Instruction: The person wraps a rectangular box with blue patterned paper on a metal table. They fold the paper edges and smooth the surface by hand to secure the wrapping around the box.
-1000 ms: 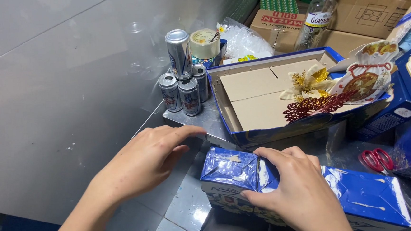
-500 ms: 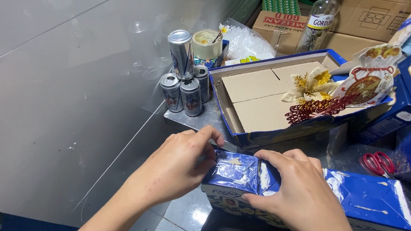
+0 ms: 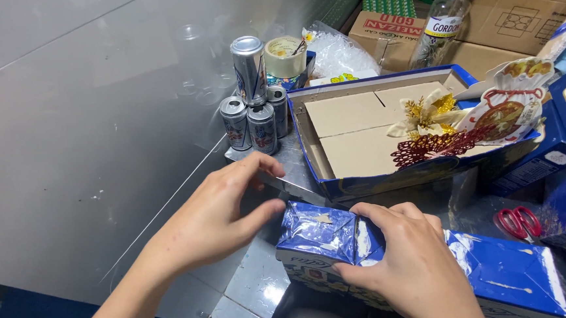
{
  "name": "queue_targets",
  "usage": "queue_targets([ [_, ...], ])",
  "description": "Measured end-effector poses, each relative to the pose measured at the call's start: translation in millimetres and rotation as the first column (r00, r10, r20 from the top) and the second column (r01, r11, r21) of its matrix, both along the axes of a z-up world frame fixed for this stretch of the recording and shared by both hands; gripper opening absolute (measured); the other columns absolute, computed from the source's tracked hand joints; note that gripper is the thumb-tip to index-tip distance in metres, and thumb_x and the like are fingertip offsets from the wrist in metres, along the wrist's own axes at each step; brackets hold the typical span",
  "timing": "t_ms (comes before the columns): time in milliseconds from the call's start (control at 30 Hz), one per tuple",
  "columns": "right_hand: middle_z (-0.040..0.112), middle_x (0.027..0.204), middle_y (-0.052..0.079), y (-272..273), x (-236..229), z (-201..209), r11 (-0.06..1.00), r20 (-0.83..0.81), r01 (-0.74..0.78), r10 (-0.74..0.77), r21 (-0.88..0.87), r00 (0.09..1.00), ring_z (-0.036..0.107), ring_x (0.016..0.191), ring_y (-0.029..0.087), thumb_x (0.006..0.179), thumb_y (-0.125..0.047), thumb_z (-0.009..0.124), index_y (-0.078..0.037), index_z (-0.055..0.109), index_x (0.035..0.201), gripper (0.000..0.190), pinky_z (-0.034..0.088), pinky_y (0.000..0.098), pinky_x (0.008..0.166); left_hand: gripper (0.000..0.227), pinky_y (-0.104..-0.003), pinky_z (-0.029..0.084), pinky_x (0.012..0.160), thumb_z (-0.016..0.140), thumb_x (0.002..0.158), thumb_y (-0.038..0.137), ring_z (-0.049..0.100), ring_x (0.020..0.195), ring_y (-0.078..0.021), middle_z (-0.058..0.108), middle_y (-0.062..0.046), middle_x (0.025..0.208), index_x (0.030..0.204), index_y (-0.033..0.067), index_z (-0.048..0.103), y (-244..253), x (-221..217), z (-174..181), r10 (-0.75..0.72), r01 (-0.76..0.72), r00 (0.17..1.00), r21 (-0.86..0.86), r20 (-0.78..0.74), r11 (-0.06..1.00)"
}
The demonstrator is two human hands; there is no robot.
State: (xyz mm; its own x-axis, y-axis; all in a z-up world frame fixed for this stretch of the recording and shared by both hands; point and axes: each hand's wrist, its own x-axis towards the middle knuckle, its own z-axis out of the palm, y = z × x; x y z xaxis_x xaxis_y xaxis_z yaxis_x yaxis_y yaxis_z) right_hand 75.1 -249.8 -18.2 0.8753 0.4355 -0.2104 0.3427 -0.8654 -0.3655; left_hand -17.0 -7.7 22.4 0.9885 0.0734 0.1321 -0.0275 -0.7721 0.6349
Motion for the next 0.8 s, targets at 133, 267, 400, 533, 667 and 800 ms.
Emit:
queue_targets([
  [133, 0.066, 0.122, -0.003, -0.5, -3.0, -3.8, 1.0, 0.01, 0.019, -0.019, -0.016, 1.0, 0.054, 0.125, 0.024, 0.058, -0.053, 0.094, -0.045, 0.061, 0.135, 0.084, 0.039, 0.0371, 0.111, 0.096, -0.041, 0.038, 0.112, 0.079, 0.073, 0.056, 0.05, 0.139, -0.0243, 0.052, -0.01, 0.151, 0.15, 0.0151, 0.037, 9.8, -5.6, -22.2, -0.374, 0.373, 0.927, -0.037, -0.005, 0.927],
  [267, 0.071, 0.118, -0.005, -12.1, -2.9, -16.0, 0.993, 0.106, -0.08, 0.071, 0.089, 0.992, 0.057, 0.124, 0.016, 0.053, -0.05, 0.097, -0.037, 0.064, 0.129, 0.085, 0.037, 0.038, 0.109, 0.122, -0.041, 0.031, 0.118, 0.088, 0.061, 0.054, 0.039, 0.149, -0.0245, 0.04, -0.009, 0.163, 0.16, 0.0189, 0.025, 6.9, -5.1, -65.0, -0.362, 0.347, 0.931, -0.203, -0.044, 0.916],
  [400, 0.069, 0.119, -0.009, -19.7, -4.6, -5.6, 0.997, 0.014, -0.029, 0.028, 0.074, 0.999, 0.062, 0.122, 0.01, 0.052, -0.051, 0.102, -0.044, 0.065, 0.132, 0.088, 0.038, 0.0335, 0.113, 0.1, -0.037, 0.044, 0.113, 0.087, 0.065, 0.049, 0.06, 0.136, -0.0205, 0.059, -0.007, 0.15, 0.149, 0.017, 0.044, -12.6, 0.1, -68.8, -0.353, 0.367, 0.93, -0.357, 0.106, 0.859],
  [533, 0.076, 0.11, -0.005, -23.6, -10.9, 1.2, 0.959, 0.231, 0.009, -0.077, 0.284, 0.97, 0.075, 0.102, 0.015, 0.04, -0.048, 0.102, -0.043, 0.072, 0.126, 0.091, 0.052, 0.0322, 0.095, 0.089, -0.042, 0.05, 0.113, 0.091, 0.071, 0.03, 0.066, 0.127, -0.0246, 0.063, -0.014, 0.141, 0.14, 0.0137, 0.037, -18.8, 10.4, -49.7, -0.272, 0.426, 0.894, -0.483, 0.356, 0.765],
  [667, 0.08, 0.106, -0.01, -8.6, -17.6, 20.2, 0.852, 0.125, 0.291, -0.377, 0.436, 0.918, 0.08, 0.095, 0.009, 0.037, -0.041, 0.102, -0.046, 0.078, 0.117, 0.083, 0.054, 0.0264, 0.092, 0.078, -0.037, 0.051, 0.111, 0.092, 0.071, 0.018, 0.067, 0.127, -0.0211, 0.068, -0.008, 0.134, 0.135, 0.0105, 0.047, -14.9, 20.3, -23.6, -0.146, 0.333, 0.879, -0.365, 0.455, 0.87],
  [800, 0.082, 0.099, -0.012, -10.3, -20.1, -3.4, 0.765, 0.06, 0.373, -0.47, 0.525, 0.88, 0.079, 0.086, 0.005, 0.036, -0.04, 0.103, -0.044, 0.08, 0.114, 0.081, 0.056, 0.0209, 0.085, 0.07, -0.038, 0.041, 0.113, 0.08, 0.083, 0.026, 0.06, 0.134, -0.0252, 0.061, -0.011, 0.145, 0.145, 0.0096, 0.052, -17.5, 24.1, -3.3, -0.308, 0.41, 0.837, -0.146, 0.453, 0.9],
])
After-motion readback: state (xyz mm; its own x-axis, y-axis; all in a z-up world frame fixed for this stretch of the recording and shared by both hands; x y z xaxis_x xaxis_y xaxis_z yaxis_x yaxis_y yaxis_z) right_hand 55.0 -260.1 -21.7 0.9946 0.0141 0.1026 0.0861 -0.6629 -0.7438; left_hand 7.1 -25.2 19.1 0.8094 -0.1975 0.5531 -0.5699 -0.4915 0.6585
